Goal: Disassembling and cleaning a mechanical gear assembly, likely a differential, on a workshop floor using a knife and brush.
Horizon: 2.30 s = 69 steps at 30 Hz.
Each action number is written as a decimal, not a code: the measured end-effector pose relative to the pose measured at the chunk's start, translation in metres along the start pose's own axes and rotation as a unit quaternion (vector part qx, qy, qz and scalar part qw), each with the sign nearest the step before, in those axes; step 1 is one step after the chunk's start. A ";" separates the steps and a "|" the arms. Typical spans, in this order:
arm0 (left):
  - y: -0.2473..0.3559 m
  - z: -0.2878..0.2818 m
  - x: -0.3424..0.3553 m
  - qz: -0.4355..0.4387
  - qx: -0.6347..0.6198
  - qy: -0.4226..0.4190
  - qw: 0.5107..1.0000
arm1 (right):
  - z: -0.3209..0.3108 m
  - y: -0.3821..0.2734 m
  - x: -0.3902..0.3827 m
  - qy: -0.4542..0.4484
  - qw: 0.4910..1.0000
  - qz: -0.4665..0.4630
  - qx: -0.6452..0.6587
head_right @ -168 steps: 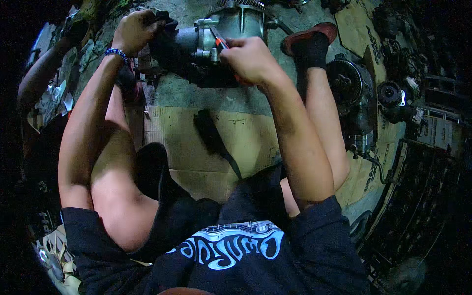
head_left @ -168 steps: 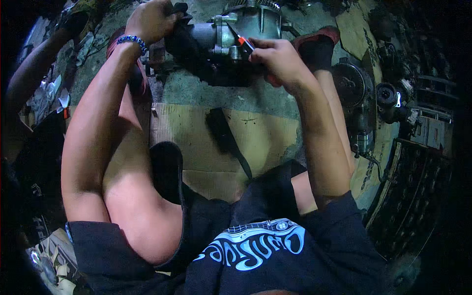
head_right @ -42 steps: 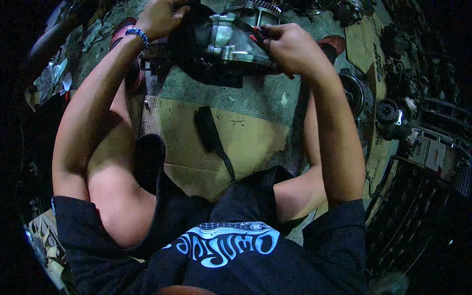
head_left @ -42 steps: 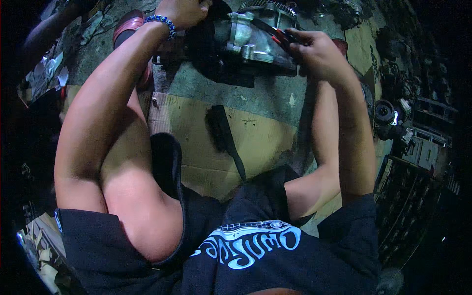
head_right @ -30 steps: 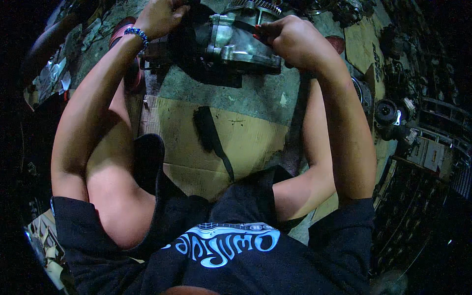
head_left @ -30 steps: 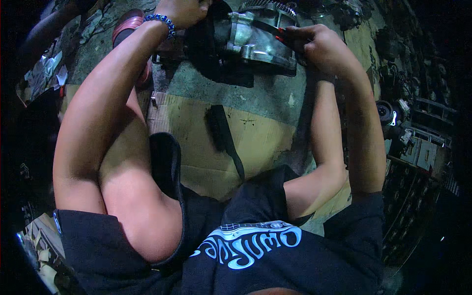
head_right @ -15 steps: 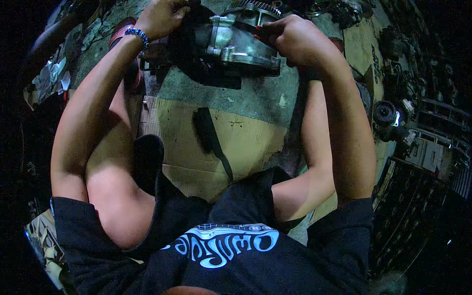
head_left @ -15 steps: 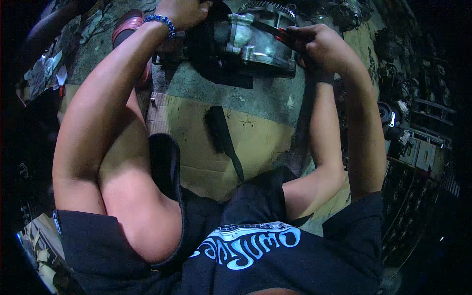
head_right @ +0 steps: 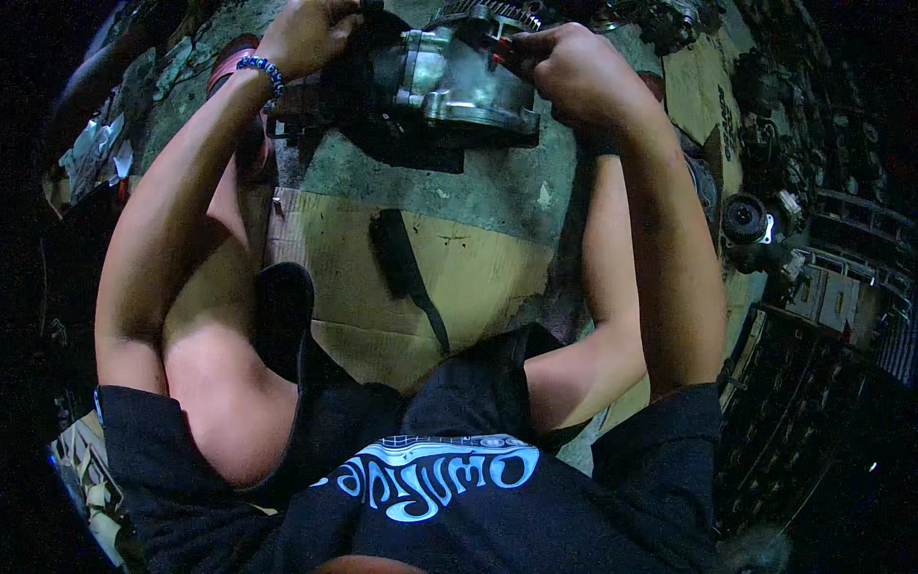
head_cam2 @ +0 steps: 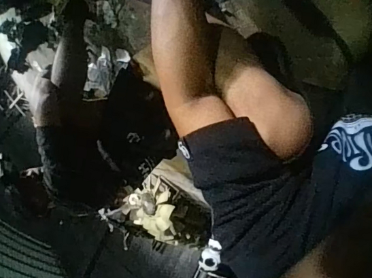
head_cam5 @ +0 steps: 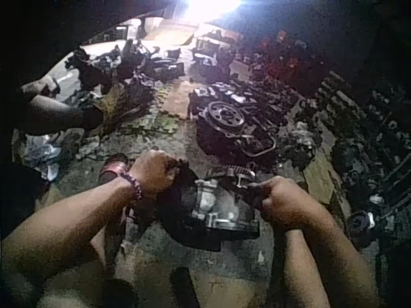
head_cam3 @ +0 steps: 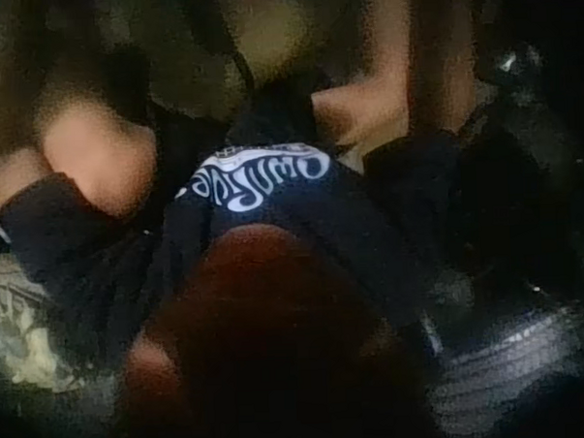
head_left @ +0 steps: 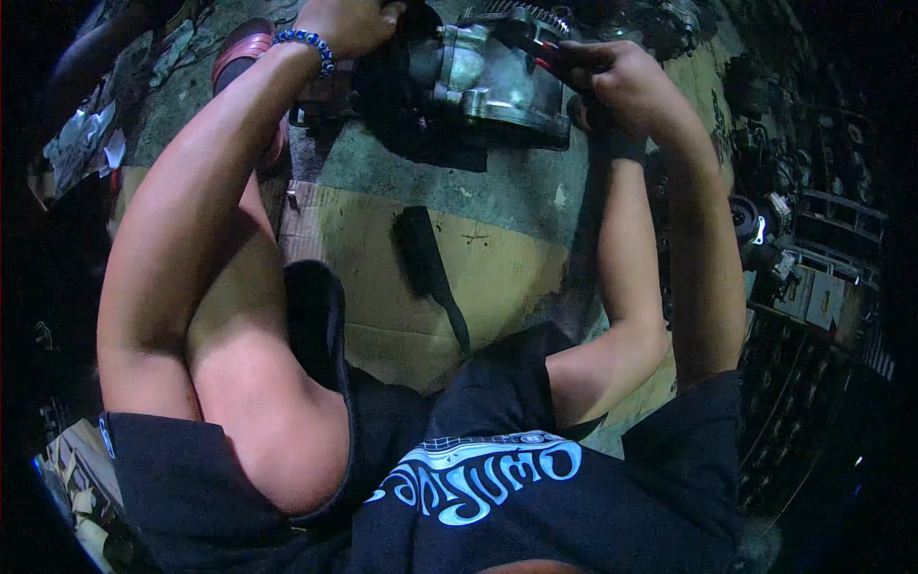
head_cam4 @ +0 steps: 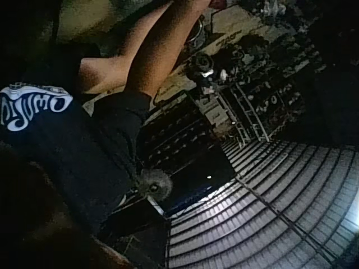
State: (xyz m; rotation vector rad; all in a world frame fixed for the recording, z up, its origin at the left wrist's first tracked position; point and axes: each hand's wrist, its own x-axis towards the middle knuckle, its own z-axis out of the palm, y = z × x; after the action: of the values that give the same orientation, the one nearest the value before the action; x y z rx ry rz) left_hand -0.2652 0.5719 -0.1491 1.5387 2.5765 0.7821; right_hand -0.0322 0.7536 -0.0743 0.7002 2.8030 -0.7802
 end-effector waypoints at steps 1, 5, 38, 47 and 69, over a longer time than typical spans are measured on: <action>0.000 0.001 -0.001 0.000 0.000 0.001 1.000 | -0.001 -0.003 0.001 -0.024 0.999 0.038 -0.003; 0.004 0.001 -0.002 -0.009 -0.006 -0.015 1.000 | 0.001 -0.005 -0.003 0.020 0.999 -0.009 -0.028; 0.001 0.004 0.003 0.019 0.057 -0.062 0.996 | 0.017 0.021 -0.005 -0.018 0.996 0.039 0.081; -0.025 0.023 0.004 0.082 0.050 0.021 0.995 | 0.059 0.000 -0.030 0.086 0.980 0.081 0.158; -0.013 0.015 -0.003 0.041 0.016 0.014 0.999 | 0.142 -0.048 -0.039 0.246 0.922 0.192 0.229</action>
State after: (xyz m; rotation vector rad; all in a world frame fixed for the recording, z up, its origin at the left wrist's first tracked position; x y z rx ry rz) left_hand -0.2699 0.5702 -0.1684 1.6631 2.5722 0.7789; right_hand -0.0183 0.6282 -0.1633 1.6743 2.7289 -1.3448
